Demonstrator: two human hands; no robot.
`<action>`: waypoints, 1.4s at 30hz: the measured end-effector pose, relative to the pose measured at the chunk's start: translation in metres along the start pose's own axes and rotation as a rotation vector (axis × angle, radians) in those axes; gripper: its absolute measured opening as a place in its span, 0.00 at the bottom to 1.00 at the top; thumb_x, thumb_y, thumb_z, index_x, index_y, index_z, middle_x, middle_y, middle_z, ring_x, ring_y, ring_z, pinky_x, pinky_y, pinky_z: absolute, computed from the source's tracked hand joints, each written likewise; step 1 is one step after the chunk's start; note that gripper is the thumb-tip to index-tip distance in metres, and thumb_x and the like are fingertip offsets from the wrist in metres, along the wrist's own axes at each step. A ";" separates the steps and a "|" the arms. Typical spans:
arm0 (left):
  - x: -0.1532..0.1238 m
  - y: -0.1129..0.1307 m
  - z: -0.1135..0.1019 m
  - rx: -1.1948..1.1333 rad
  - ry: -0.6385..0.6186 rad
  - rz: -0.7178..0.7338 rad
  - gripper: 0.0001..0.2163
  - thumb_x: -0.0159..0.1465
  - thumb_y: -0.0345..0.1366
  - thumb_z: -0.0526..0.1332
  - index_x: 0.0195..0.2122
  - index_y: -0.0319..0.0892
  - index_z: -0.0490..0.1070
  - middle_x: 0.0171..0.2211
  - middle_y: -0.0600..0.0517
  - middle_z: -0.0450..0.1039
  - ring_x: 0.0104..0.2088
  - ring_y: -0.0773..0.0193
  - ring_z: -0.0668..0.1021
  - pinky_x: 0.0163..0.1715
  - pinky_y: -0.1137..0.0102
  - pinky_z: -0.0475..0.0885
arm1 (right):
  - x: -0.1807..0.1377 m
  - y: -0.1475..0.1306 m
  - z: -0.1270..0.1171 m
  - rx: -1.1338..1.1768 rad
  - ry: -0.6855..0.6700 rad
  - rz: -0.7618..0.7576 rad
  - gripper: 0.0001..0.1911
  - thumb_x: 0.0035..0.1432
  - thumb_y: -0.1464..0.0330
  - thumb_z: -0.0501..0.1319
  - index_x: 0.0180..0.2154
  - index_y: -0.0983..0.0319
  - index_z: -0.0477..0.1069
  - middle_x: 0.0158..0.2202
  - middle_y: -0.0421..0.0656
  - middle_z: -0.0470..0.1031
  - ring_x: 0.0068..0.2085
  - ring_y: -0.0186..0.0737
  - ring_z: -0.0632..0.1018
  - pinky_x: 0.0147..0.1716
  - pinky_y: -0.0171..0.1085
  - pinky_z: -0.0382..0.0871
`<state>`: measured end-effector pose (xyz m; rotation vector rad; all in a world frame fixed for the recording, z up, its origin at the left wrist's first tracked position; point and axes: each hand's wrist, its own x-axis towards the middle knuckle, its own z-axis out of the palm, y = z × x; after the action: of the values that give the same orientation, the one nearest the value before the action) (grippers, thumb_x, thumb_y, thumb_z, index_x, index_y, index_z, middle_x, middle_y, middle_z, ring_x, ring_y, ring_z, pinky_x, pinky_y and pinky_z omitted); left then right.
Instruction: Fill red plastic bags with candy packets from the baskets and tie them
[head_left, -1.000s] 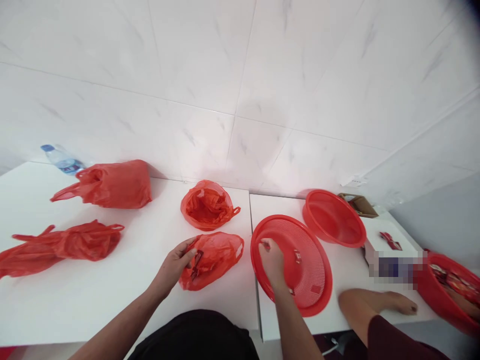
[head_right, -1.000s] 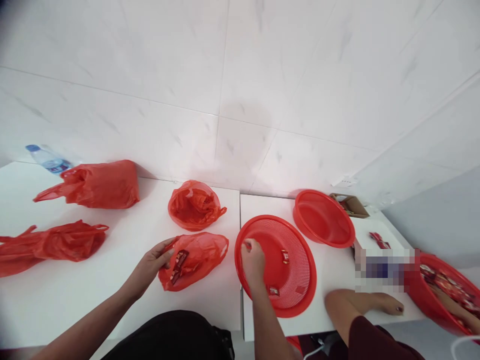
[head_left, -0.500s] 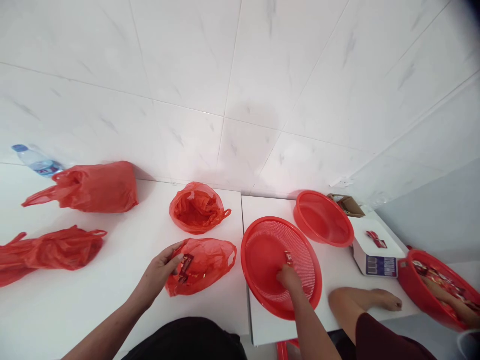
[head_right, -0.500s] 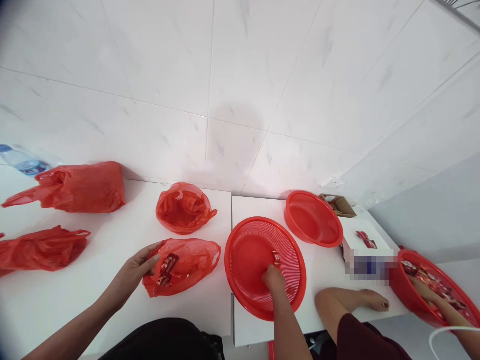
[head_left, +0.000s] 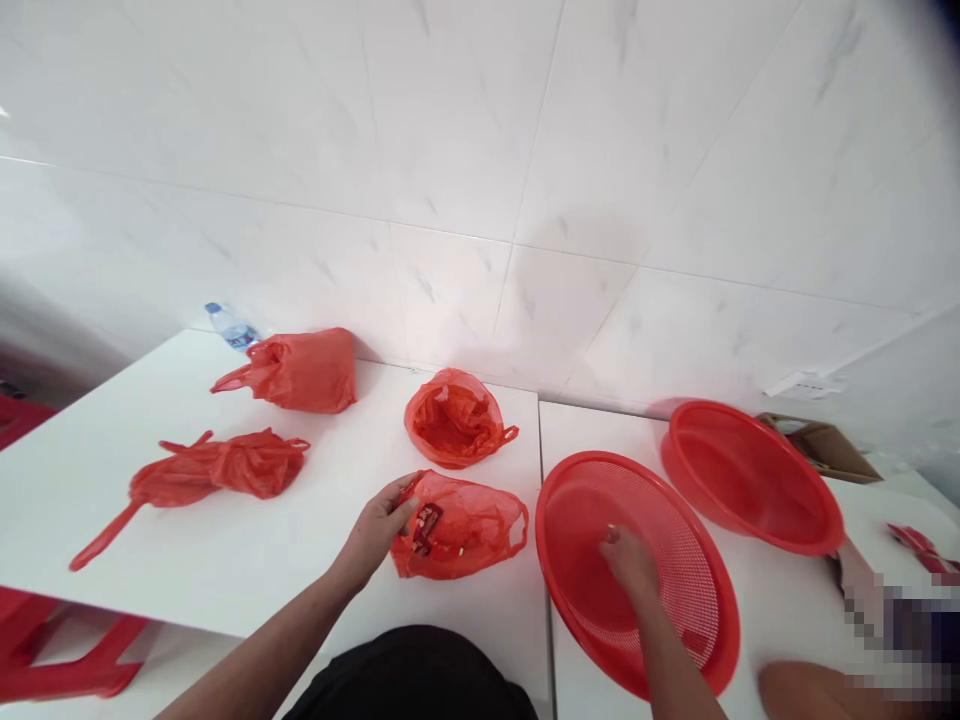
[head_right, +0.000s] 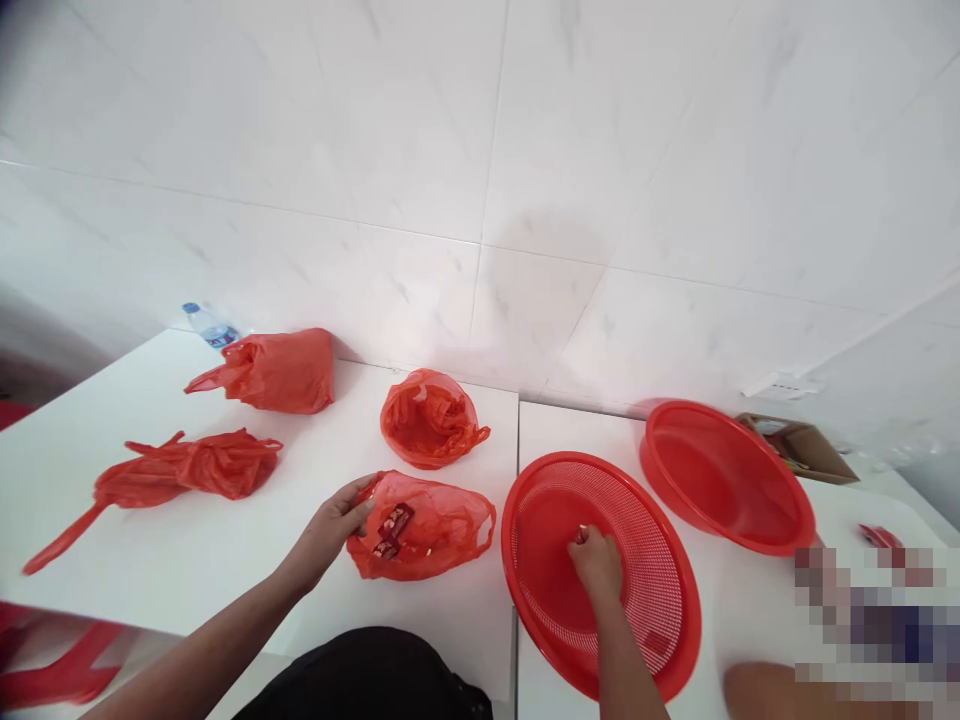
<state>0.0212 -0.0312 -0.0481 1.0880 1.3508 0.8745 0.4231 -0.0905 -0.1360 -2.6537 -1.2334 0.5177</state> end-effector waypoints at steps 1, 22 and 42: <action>0.000 0.000 -0.001 -0.009 0.006 0.001 0.26 0.56 0.44 0.63 0.56 0.42 0.69 0.27 0.54 0.72 0.23 0.67 0.68 0.30 0.70 0.65 | -0.004 -0.010 -0.005 0.033 0.007 -0.017 0.13 0.52 0.65 0.52 0.35 0.58 0.73 0.34 0.48 0.74 0.36 0.49 0.75 0.31 0.42 0.64; -0.001 0.008 -0.025 -0.114 -0.064 0.047 0.26 0.58 0.43 0.62 0.57 0.42 0.67 0.30 0.53 0.72 0.26 0.66 0.69 0.29 0.70 0.66 | -0.099 -0.140 0.012 -0.028 -0.135 -0.401 0.27 0.58 0.61 0.53 0.57 0.66 0.60 0.58 0.58 0.62 0.56 0.55 0.69 0.46 0.42 0.65; -0.031 0.075 -0.031 -0.022 -0.268 0.282 0.26 0.60 0.42 0.60 0.60 0.44 0.62 0.36 0.52 0.74 0.34 0.64 0.75 0.37 0.68 0.70 | -0.127 -0.141 -0.048 0.822 -0.315 -0.388 0.13 0.55 0.57 0.58 0.27 0.59 0.65 0.27 0.39 0.70 0.30 0.37 0.70 0.31 0.35 0.63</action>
<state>-0.0036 -0.0353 0.0348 1.3480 0.9780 0.9069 0.2663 -0.0974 -0.0199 -1.6514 -1.2089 1.1049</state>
